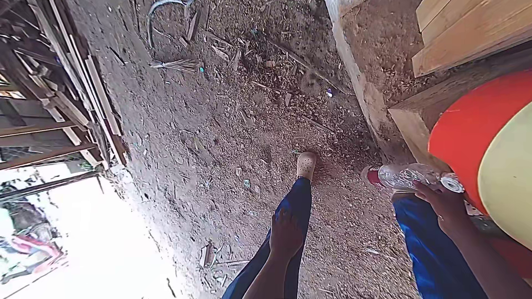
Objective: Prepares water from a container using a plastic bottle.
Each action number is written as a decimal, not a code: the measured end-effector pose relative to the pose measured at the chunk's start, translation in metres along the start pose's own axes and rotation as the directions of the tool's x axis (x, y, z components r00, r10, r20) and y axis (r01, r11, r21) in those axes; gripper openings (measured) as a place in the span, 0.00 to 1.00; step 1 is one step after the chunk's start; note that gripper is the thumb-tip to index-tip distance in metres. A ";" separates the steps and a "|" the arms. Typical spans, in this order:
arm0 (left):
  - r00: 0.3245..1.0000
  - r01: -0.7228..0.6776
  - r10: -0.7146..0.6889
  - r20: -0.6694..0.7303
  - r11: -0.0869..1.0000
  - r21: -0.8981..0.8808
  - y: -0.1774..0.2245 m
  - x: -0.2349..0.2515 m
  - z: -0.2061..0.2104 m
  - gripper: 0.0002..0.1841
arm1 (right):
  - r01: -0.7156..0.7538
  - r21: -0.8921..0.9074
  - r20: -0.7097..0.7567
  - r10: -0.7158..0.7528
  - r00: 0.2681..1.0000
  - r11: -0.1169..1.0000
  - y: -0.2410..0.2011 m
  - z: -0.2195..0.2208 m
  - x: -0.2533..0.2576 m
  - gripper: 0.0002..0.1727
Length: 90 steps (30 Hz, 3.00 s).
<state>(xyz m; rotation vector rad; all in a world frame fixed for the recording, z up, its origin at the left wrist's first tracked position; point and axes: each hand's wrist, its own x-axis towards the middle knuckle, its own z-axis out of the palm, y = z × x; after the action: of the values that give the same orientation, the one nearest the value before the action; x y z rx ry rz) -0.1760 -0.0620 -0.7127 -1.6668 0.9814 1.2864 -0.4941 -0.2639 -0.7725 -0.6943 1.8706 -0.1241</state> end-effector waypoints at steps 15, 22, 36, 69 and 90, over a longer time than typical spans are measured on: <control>1.000 -0.003 0.003 0.000 1.000 0.008 -0.003 0.000 0.010 0.26 | -0.003 0.013 -0.006 0.003 1.000 1.000 -0.001 0.002 0.000 0.34; 1.000 -0.006 0.007 -0.006 1.000 0.008 -0.001 -0.003 0.009 0.25 | -0.027 0.026 -0.004 0.027 1.000 0.999 -0.003 0.003 -0.002 0.35; 1.000 -0.007 0.007 -0.022 1.000 0.010 0.003 0.001 0.002 0.25 | -0.023 0.082 -0.089 0.030 0.996 0.996 -0.010 0.011 -0.008 0.36; 1.000 0.002 -0.002 0.012 0.999 0.039 0.008 0.005 -0.016 0.27 | -0.062 0.122 -0.118 0.076 0.990 0.991 -0.012 0.015 -0.004 0.35; 0.999 0.012 -0.013 0.029 1.000 0.020 0.002 0.007 -0.018 0.26 | -0.062 0.137 -0.137 0.081 0.987 0.989 -0.013 0.019 -0.004 0.36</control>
<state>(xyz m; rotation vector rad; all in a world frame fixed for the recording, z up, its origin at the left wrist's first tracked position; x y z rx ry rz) -0.1704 -0.0805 -0.7172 -1.6325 0.9618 1.2855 -0.4715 -0.2683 -0.7722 -0.5376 2.0006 -0.2550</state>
